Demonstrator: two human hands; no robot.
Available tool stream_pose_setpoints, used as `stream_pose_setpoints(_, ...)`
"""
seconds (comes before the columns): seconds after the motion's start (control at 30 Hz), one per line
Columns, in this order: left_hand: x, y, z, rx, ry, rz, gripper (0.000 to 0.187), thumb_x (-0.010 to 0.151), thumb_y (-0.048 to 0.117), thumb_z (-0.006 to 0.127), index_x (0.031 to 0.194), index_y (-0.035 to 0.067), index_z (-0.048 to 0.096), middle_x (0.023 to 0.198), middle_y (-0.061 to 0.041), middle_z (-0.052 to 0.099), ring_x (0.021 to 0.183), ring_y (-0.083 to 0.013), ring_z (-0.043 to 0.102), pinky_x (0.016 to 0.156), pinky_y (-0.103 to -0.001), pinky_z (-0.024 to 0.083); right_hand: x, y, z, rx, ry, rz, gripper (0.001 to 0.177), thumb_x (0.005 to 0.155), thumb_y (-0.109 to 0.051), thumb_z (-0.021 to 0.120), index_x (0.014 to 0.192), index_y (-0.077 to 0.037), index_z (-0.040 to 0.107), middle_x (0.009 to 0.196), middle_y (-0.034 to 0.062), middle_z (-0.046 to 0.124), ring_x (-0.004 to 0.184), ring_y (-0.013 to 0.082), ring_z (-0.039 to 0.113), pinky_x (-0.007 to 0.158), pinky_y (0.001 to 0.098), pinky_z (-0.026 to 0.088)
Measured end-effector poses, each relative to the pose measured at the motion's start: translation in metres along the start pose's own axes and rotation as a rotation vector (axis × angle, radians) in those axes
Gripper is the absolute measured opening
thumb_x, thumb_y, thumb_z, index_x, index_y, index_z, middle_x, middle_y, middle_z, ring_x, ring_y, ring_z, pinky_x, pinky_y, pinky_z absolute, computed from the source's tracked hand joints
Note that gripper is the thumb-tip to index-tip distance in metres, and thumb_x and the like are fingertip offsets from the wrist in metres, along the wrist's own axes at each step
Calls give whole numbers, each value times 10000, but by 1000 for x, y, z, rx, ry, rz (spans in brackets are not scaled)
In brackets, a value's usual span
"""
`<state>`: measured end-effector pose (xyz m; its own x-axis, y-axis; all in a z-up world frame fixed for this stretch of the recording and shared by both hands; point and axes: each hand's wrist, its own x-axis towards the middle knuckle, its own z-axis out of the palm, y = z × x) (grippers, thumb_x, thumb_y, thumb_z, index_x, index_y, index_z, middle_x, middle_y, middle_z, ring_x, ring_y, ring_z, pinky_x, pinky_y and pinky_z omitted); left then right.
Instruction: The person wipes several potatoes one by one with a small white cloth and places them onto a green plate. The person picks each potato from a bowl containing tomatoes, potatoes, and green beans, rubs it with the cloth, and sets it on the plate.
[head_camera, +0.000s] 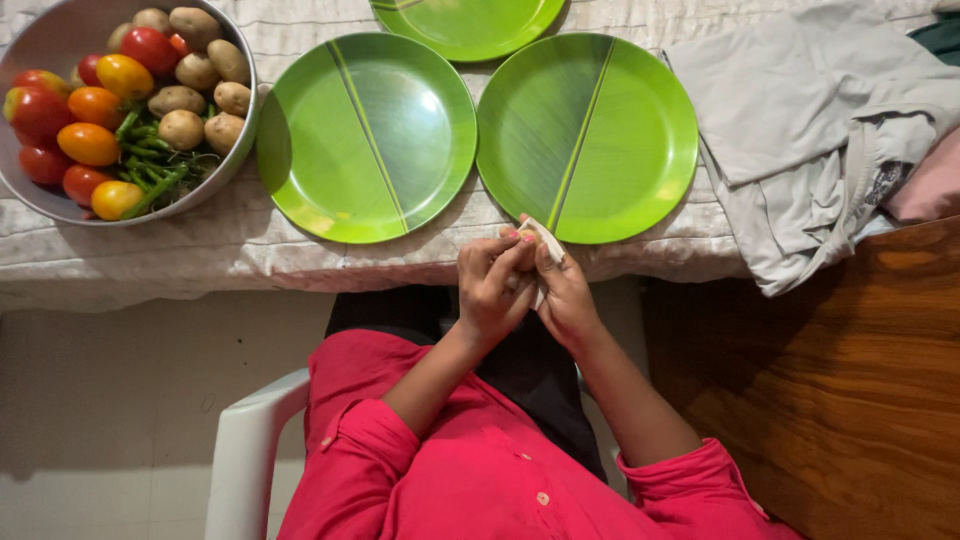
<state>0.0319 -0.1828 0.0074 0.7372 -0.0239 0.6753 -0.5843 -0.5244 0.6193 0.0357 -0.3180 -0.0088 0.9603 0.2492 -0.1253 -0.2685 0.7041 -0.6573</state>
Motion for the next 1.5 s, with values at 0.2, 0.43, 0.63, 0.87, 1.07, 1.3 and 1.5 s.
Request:
stream_pose_setpoints(0.2, 7, 4, -20, -64, -78, -4, 566, 736, 83, 809, 1288, 98, 680, 1266, -99, 634, 1201, -330, 559, 1084, -464, 444, -3, 7, -8, 59, -8, 23, 573, 1081, -304, 589, 1535, 5, 430, 1369, 96, 595, 1222, 190, 607, 998, 355, 538)
stream_pose_setpoints(0.43, 0, -6, -19, -189, -106, -124, 645, 727, 115, 845, 1336, 74, 637, 1355, -104, 636, 1288, -354, 544, 1095, -452, 462, -5, 4, -5, -30, 35, 87, 583, 1026, -296, 650, 1488, 0, 454, 1337, 115, 601, 1167, 215, 645, 937, 386, 575)
stream_pose_setpoints(0.63, -1, -9, -20, -155, -83, -134, 612, 748, 124, 871, 1318, 76, 656, 1365, -91, 654, 1302, -341, 543, 1105, -428, 461, -5, 1, 2, 23, 11, 113, 564, 1031, -332, 568, 1477, -9, 445, 1361, 121, 599, 1220, 229, 635, 1018, 411, 561)
stream_pose_setpoints(0.87, 2, -7, -24, -163, -54, -116, 529, 784, 128, 871, 1276, 84, 681, 1360, -89, 667, 1291, -316, 565, 1121, -436, 451, -1, 15, -15, 38, 11, 74, 506, 1101, -334, 492, 1472, 9, 478, 1320, 134, 621, 1173, 230, 643, 1000, 390, 557)
stream_pose_setpoints(1.07, 3, -2, -19, -240, -15, -138, 564, 794, 121, 883, 1300, 69, 638, 1349, -100, 671, 1263, -310, 591, 1114, -433, 468, -1, 15, -14, 4, 69, 38, 465, 1097, -313, 479, 1420, 20, 517, 1304, 123, 644, 1164, 219, 663, 1002, 376, 568)
stream_pose_setpoints(1.3, -3, -3, -22, -199, 59, -91, 553, 785, 95, 897, 1269, 66, 631, 1346, -96, 682, 1252, -320, 599, 1116, -451, 463, -2, 15, -4, -14, 76, 61, 464, 1089, -324, 484, 1412, 5, 532, 1294, 121, 646, 1144, 214, 666, 967, 384, 570)
stream_pose_setpoints(1.5, -14, 1, -14, -136, 6, -43, 473, 750, 4, 787, 1209, 95, 713, 1333, -64, 689, 1239, -321, 612, 1112, -424, 479, -7, 15, -5, 19, 6, 113, 555, 1005, -333, 613, 1446, -20, 492, 1337, 76, 629, 1215, 184, 632, 1015, 356, 550)
